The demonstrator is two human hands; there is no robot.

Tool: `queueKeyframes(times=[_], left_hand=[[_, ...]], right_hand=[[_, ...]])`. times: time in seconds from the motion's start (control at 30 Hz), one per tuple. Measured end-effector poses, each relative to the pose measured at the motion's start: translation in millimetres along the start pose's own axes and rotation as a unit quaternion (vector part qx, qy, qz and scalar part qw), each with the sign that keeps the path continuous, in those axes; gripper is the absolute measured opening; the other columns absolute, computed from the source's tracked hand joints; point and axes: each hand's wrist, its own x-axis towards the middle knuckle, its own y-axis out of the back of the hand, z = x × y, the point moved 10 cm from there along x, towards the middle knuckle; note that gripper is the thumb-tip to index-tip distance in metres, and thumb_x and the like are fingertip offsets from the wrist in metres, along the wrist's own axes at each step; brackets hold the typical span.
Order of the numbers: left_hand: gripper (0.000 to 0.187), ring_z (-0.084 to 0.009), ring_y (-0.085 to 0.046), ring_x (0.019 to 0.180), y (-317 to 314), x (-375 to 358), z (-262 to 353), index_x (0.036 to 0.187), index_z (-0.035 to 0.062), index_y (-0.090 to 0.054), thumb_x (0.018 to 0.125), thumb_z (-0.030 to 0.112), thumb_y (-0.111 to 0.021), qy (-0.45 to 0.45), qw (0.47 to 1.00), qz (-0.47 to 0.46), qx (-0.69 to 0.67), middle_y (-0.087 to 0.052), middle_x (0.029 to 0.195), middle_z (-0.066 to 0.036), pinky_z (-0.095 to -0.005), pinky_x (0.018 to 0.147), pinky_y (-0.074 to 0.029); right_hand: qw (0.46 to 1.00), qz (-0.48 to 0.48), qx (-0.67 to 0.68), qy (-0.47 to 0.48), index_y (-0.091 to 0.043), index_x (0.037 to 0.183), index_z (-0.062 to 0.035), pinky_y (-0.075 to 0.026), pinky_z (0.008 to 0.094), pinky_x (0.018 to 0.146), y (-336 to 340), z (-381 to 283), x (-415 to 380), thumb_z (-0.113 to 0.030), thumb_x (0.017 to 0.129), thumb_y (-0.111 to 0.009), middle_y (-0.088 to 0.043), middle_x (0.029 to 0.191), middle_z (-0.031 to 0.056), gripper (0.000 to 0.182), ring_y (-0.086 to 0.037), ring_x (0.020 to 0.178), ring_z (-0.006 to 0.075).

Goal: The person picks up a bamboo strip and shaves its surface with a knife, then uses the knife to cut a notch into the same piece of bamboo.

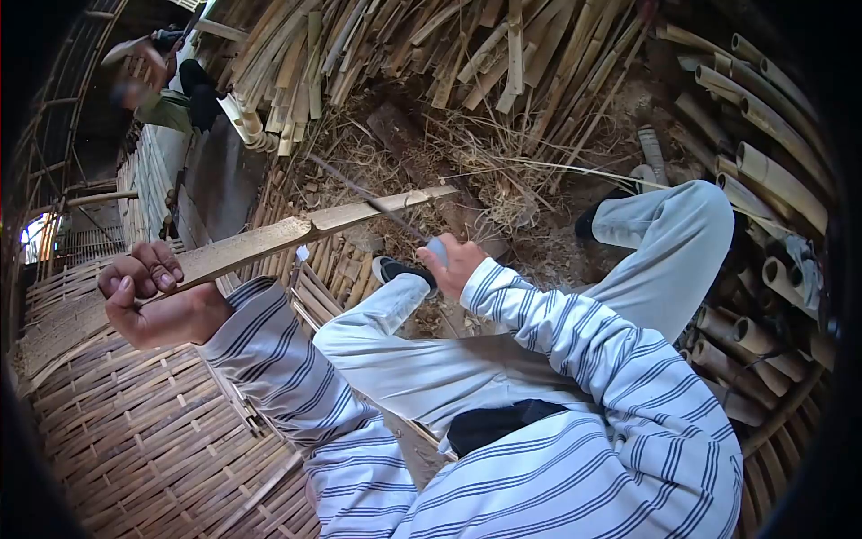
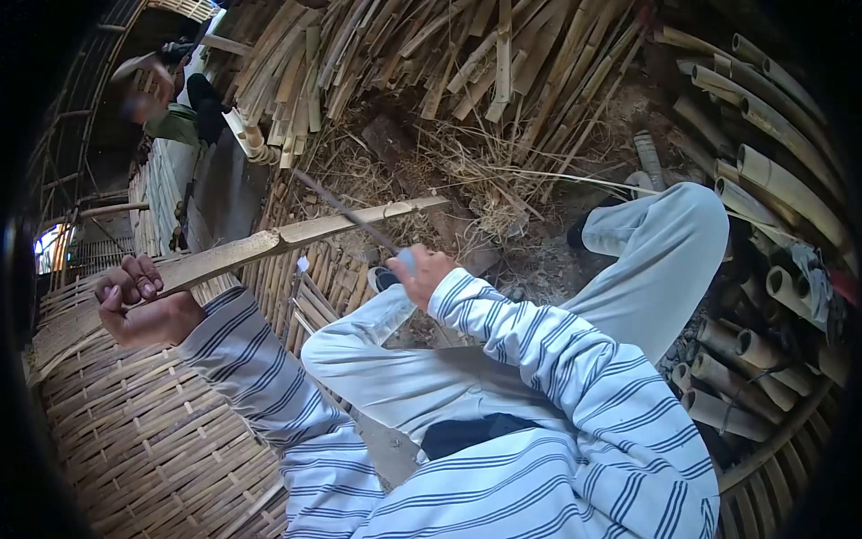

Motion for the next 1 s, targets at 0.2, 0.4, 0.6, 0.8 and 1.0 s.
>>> queueKeyframes(times=[0.2, 0.4, 0.6, 0.8, 1.0], left_hand=[[0.013, -0.0066, -0.027, 0.035, -17.7, -5.1, 1.3, 0.059, 0.0137, -0.033, 0.064, 0.015, -0.045, 0.001, 0.999, -0.032, -0.006, -0.030, 0.048, 0.002, -0.0194, 0.034, -0.026], [0.013, -0.0066, -0.027, 0.037, -21.6, -2.3, 1.0, 0.060, 0.0133, -0.032, 0.065, 0.014, -0.044, -0.003, 1.000, -0.023, -0.002, -0.029, 0.048, 0.002, -0.0194, 0.034, -0.026], [0.015, -0.0077, -0.025, 0.040, -14.5, 8.1, -11.8, 0.058, 0.0146, -0.031, 0.062, 0.013, -0.045, 0.016, 1.000, -0.013, 0.011, -0.029, 0.051, 0.001, -0.0204, 0.037, -0.022], [0.016, -0.0085, -0.025, 0.041, -10.8, 10.5, -12.0, 0.058, 0.0149, -0.029, 0.060, 0.014, -0.045, 0.004, 0.999, -0.009, 0.033, -0.030, 0.051, 0.001, -0.0213, 0.039, -0.021], [0.016, -0.0073, -0.027, 0.040, -7.6, 12.3, -10.6, 0.058, 0.0147, -0.031, 0.062, 0.011, -0.046, -0.003, 1.000, 0.008, 0.023, -0.029, 0.049, 0.002, -0.0197, 0.037, -0.024]], right_hand=[[0.994, 0.054, 0.012, 0.099, -0.050, 0.100, -0.0026, -0.052, 0.0476, 0.057, 12.4, -33.0, -10.8, -0.046, 0.091, -0.048, -0.061, 0.062, 0.0219, 0.044, -0.064, 0.062, 0.0407], [0.982, -0.007, -0.036, -0.183, -0.050, 0.117, 0.0005, -0.046, 0.0481, 0.089, -18.2, 116.9, 35.4, -0.056, 0.088, -0.043, -0.053, 0.113, 0.0336, 0.064, -0.055, 0.104, 0.0458], [0.999, -0.021, 0.034, -0.015, -0.050, 0.109, 0.0001, -0.052, 0.0500, 0.072, 0.6, 9.8, 13.8, -0.051, 0.092, -0.039, -0.062, 0.084, 0.0297, 0.055, -0.063, 0.080, 0.0452], [0.997, -0.029, 0.042, 0.051, -0.049, 0.109, -0.0020, -0.052, 0.0491, 0.064, 2.4, -7.0, 7.5, -0.048, 0.092, -0.044, -0.063, 0.079, 0.0267, 0.050, -0.064, 0.074, 0.0424], [0.986, 0.012, -0.039, -0.162, -0.056, 0.110, -0.0010, -0.048, 0.0496, 0.082, -13.6, 113.8, 47.1, -0.054, 0.087, -0.046, -0.059, 0.101, 0.0298, 0.059, -0.059, 0.094, 0.0450]])
